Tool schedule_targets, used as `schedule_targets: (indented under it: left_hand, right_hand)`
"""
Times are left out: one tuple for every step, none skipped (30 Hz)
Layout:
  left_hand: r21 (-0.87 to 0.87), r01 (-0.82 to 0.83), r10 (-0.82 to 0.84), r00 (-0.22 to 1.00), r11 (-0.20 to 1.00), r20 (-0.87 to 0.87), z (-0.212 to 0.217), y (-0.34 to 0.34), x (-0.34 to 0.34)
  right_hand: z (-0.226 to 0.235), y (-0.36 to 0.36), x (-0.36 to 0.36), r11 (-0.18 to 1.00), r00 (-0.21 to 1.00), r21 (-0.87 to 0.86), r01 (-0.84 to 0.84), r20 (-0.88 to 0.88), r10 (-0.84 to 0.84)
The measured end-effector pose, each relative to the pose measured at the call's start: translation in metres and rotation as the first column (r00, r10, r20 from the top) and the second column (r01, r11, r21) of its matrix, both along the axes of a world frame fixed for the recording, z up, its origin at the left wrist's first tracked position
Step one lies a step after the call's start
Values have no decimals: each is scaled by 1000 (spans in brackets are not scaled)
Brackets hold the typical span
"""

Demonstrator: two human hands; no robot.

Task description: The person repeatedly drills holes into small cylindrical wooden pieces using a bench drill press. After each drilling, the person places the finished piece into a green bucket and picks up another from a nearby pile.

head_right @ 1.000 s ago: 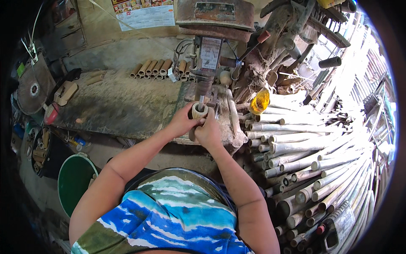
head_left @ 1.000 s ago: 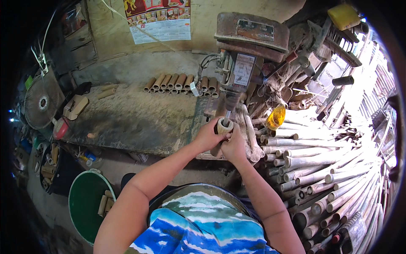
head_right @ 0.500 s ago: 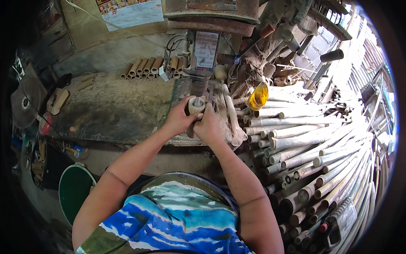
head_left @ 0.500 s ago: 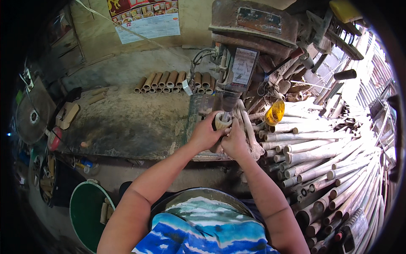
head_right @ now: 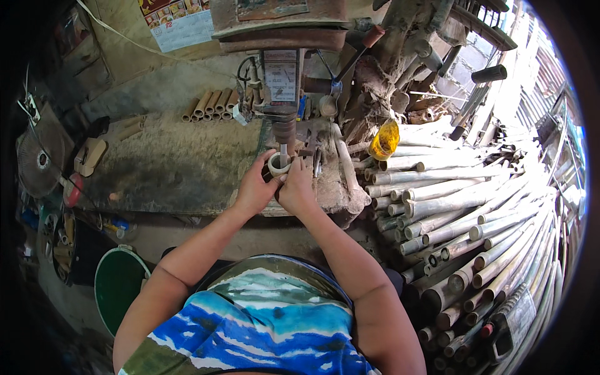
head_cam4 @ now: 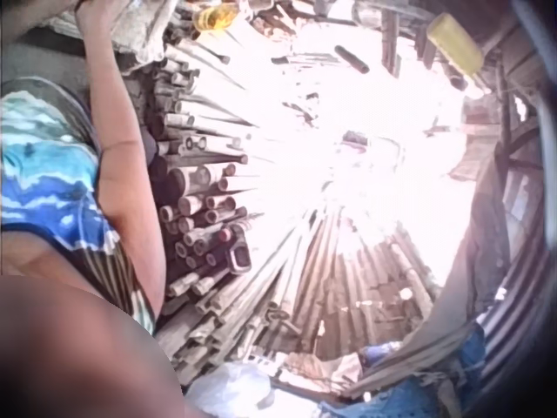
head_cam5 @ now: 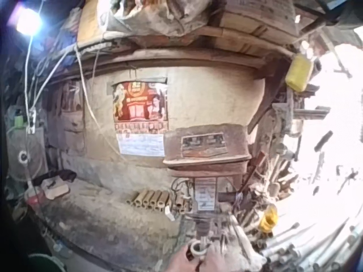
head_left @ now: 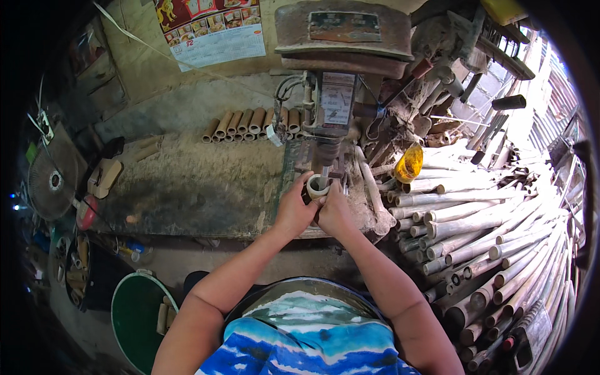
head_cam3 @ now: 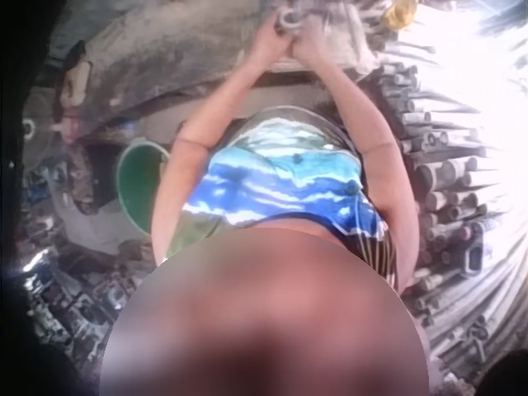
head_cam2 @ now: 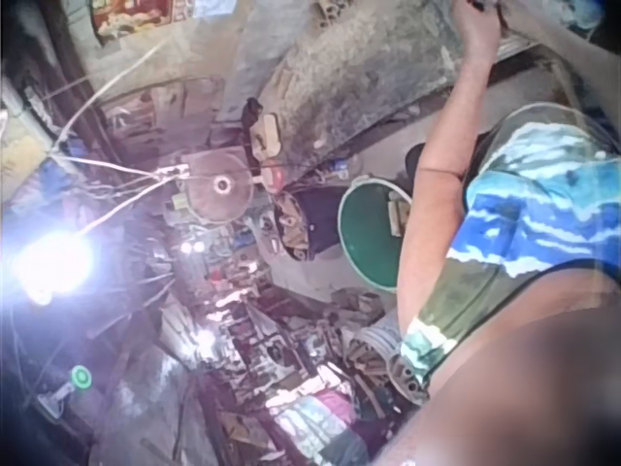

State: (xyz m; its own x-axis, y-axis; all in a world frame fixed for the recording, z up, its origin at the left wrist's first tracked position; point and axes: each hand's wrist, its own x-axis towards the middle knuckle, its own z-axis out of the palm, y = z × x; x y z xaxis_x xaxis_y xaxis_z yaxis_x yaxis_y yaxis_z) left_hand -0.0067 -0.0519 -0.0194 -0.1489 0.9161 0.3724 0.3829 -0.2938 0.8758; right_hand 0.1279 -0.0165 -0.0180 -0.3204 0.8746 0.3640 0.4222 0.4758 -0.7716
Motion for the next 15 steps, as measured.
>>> schedule_targets:
  left_hand:
    - [-37,-25,24,1000,999,-18,-1,2,1]
    - [-59,-48,46,998,997,-35,-2,4,2]
    - [-54,-51,48,997,997,-64,-2,7,3]
    - [-32,-53,50,995,998,-91,-2,11,5]
    - [-12,-54,53,991,998,-119,-2,16,5]
    - [4,6,-6,999,1000,-50,0,22,6]
    - [22,65,-66,998,998,19,2,29,6]
    - [8,113,-114,990,994,82,4,34,7]
    - [47,108,-111,991,993,78,5,37,9]
    - [47,90,-94,993,995,70,7,39,11]
    - [46,71,-73,995,996,61,9,40,12]
    - [31,77,-79,994,997,80,11,40,13]
    - [16,83,-85,992,996,96,13,40,14]
    - [34,96,-99,988,995,116,14,40,16]
    - [11,101,-102,984,995,148,14,40,18]
  right_hand:
    - [-2,5,-1,1000,1000,5,4,3,-4]
    - [-3,8,-1,1000,1000,-9,16,15,-16]
    - [-3,9,2,1000,1000,6,1,1,-1]
    - [0,12,6,1000,1000,16,-19,-14,20]
    - [3,15,9,999,999,13,-35,-26,35]
    - [6,15,13,999,998,-1,-45,-37,45]
    - [10,15,17,999,999,11,-34,-21,35]
    - [15,16,22,1000,1000,18,-19,-2,19]
    - [19,16,25,999,1000,47,-10,14,9]
    - [24,16,26,999,1000,50,8,4,-8]
    - [26,16,25,997,1000,71,16,-12,-16]
    - [28,15,23,995,999,93,26,-29,-23]
    - [30,13,22,995,998,85,51,-39,-48]
    - [31,11,21,994,998,101,51,-53,-46]
    - [32,9,23,990,997,131,47,-64,-39]
